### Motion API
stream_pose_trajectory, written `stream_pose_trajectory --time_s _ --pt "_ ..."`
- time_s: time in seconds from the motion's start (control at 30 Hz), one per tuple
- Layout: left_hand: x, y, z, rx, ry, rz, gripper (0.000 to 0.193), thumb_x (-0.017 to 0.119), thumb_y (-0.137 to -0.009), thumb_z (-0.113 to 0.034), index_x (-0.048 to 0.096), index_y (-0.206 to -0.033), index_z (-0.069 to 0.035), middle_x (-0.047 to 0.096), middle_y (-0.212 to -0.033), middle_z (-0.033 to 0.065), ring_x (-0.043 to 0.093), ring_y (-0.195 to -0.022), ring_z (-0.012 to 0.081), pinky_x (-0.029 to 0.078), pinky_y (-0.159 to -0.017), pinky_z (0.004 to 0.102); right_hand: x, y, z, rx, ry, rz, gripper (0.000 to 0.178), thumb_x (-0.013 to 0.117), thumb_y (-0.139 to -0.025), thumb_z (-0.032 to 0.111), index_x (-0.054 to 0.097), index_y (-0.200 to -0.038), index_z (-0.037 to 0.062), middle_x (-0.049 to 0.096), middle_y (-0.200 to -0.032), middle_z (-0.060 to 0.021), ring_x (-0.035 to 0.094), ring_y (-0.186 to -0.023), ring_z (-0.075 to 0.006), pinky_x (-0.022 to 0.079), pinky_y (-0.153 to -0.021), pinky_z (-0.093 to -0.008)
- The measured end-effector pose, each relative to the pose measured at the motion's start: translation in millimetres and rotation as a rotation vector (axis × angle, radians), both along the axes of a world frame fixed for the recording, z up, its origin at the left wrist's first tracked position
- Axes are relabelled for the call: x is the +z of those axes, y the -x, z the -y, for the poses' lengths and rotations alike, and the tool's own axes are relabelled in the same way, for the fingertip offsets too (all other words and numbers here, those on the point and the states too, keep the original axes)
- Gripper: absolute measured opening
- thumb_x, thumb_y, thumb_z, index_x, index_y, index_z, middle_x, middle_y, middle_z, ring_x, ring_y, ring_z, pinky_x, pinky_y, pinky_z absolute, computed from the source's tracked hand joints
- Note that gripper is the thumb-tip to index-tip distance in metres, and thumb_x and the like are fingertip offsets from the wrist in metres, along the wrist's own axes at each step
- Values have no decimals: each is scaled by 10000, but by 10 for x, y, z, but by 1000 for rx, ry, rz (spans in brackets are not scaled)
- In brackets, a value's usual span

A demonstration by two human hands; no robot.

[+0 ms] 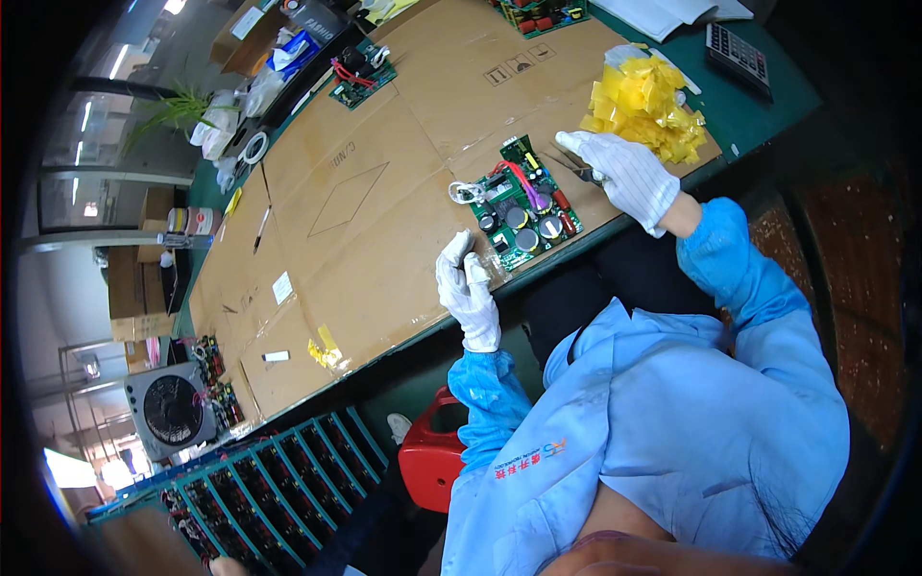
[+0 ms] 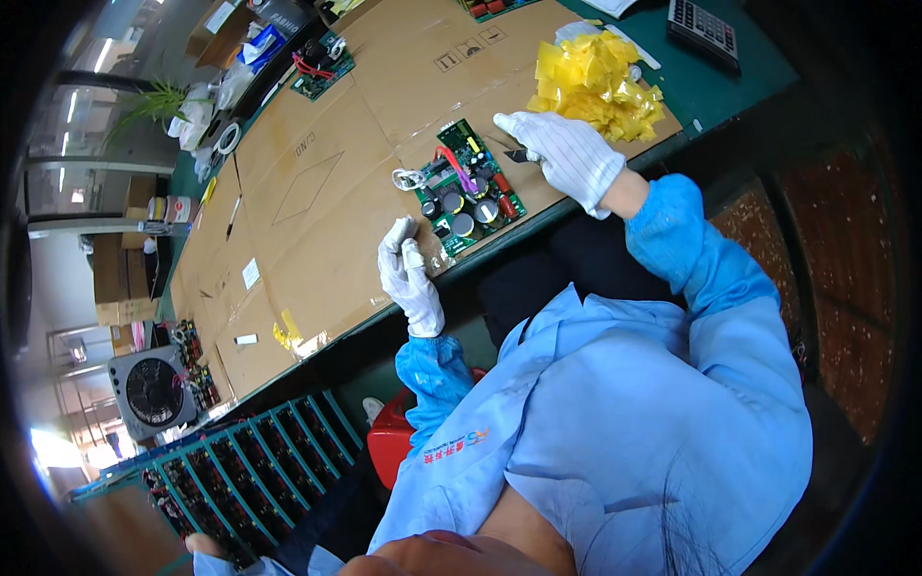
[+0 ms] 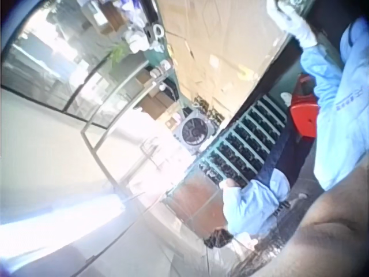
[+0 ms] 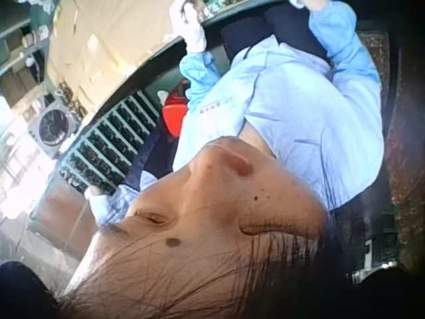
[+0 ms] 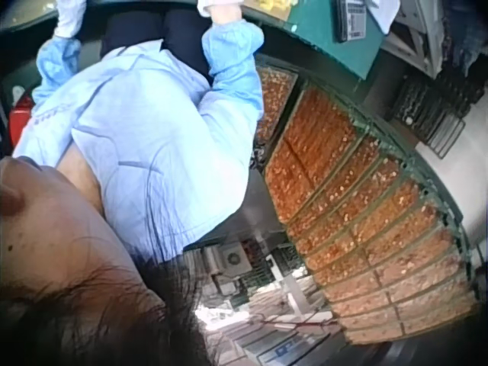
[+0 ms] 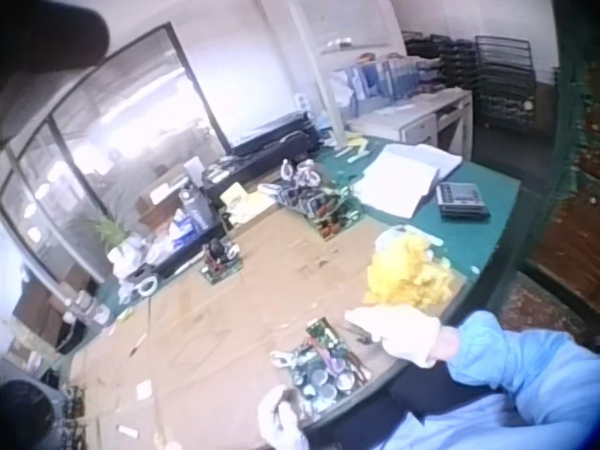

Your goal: The person assembles electronic components, yellow plastic spacers, capacitors, and wires onto a printed circuit board. This is done by hand and with pliers to secure the components and wiring.

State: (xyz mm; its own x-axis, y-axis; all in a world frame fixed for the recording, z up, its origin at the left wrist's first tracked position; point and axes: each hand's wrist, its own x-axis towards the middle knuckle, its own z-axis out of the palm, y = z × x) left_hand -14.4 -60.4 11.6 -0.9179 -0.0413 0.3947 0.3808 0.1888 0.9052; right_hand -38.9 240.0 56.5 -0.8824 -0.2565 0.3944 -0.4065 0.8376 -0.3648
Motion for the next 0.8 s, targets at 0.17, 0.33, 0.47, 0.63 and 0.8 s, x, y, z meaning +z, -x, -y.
stream_pose_trajectory --time_s 0.17,0.33,0.47,0.63,0.8 --pt "311 -131 -276 46 213 -49 378 625 -916 -84 596 -1285 -8 615 -1251 165 604 -1164 297 471 -1010 393 116 -288 -49 -87 141 -234 650 548 -722 -98 578 -1354 50 685 -1116 -174 667 -946 -366 559 -815 -415" --pt "521 7 -770 15 761 -398 745 849 -723 -375 562 -1317 -28 613 -1257 184 588 -1149 389 456 -984 473 152 -479 -220 -68 223 -152 704 571 -678 -95 560 -1370 35 697 -1057 -165 690 -899 -338 577 -768 -398" --pt "622 107 -1020 4 1047 -299 759 851 -721 -414 549 -1315 -52 610 -1130 156 608 -1017 360 488 -857 473 236 -629 -403 -54 334 -127 704 530 -678 -122 576 -1361 43 696 -1156 -145 693 -900 -321 575 -757 -380" --pt "607 307 -1026 21 1017 -333 445 795 -794 -295 620 -1128 -58 624 -1008 138 617 -930 335 501 -759 454 119 -542 -467 -1 534 1 635 553 -714 -93 588 -1337 21 707 -1114 -168 701 -877 -329 572 -736 -389" --pt "905 429 -721 151 481 37 261 699 -879 -112 668 -1116 -6 697 -1046 109 673 -951 235 535 -822 359 119 -382 -324 111 498 -68 653 562 -727 -99 585 -1359 64 701 -938 -136 686 -823 -318 564 -711 -387"
